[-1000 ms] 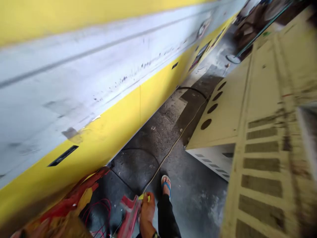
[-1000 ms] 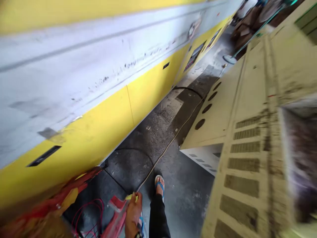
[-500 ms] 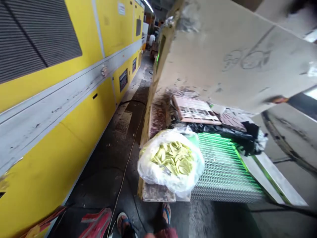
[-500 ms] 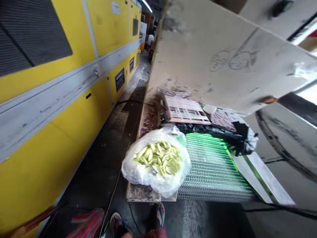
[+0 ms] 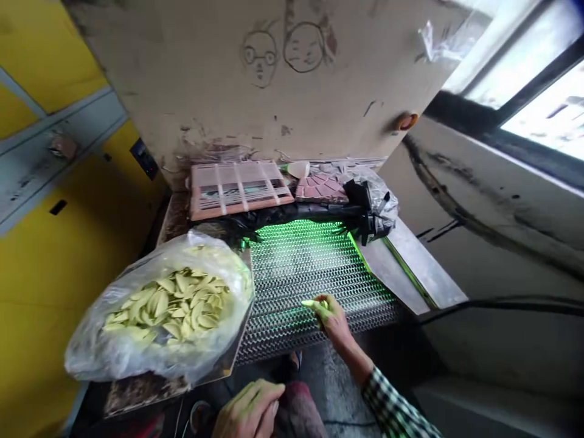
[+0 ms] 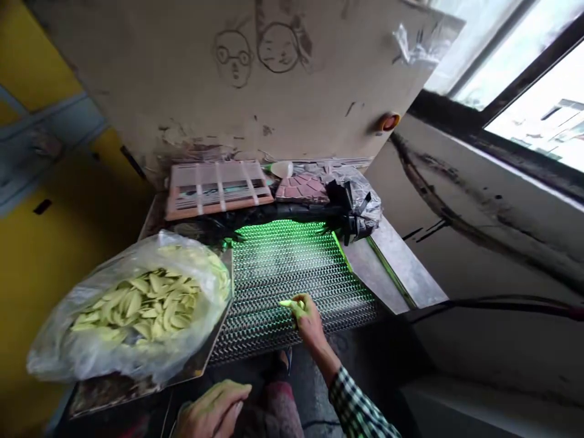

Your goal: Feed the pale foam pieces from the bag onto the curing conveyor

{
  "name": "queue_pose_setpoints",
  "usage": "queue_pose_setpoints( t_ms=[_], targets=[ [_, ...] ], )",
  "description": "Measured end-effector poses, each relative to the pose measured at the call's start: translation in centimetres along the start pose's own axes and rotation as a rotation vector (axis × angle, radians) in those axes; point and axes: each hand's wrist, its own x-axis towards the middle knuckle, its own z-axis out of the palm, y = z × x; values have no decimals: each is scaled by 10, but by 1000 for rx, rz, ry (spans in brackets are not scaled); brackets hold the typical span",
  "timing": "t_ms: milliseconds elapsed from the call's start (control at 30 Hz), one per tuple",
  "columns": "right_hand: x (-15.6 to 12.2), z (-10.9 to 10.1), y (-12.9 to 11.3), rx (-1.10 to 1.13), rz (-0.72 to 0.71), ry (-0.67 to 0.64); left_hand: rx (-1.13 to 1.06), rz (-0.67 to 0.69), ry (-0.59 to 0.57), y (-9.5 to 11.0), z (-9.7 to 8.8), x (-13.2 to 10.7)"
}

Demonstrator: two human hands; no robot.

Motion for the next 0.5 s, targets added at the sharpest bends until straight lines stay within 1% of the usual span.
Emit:
queue_pose_setpoints(
  t_ms=[67, 133, 200, 267, 333, 400, 433, 500],
  targets=[
    [33, -23, -8, -115, -56, -46, 4, -110, -27, 16, 25, 27],
    [53, -44, -16, -230, -110, -66, 1, -210, -80, 30, 43, 47],
    [59, -63, -20, -265, -126, -65, -10, -299, -103, 44, 57, 65],
    [54, -73, -20, -171, -65, -112, -55, -412, -85, 55, 70, 84],
    [43, -73, -17, 5, 77, -224, -105, -515, -29, 63, 81, 106],
    [32, -66, -16, 209, 241, -335, -93, -565, 19, 66, 92, 129],
    [28, -62, -17, 302, 309, -361, -54, -576, 39, 65, 97, 140],
    [24, -55, -22, 440, 392, -361, 52, -590, 52, 59, 105, 157]
  ],
)
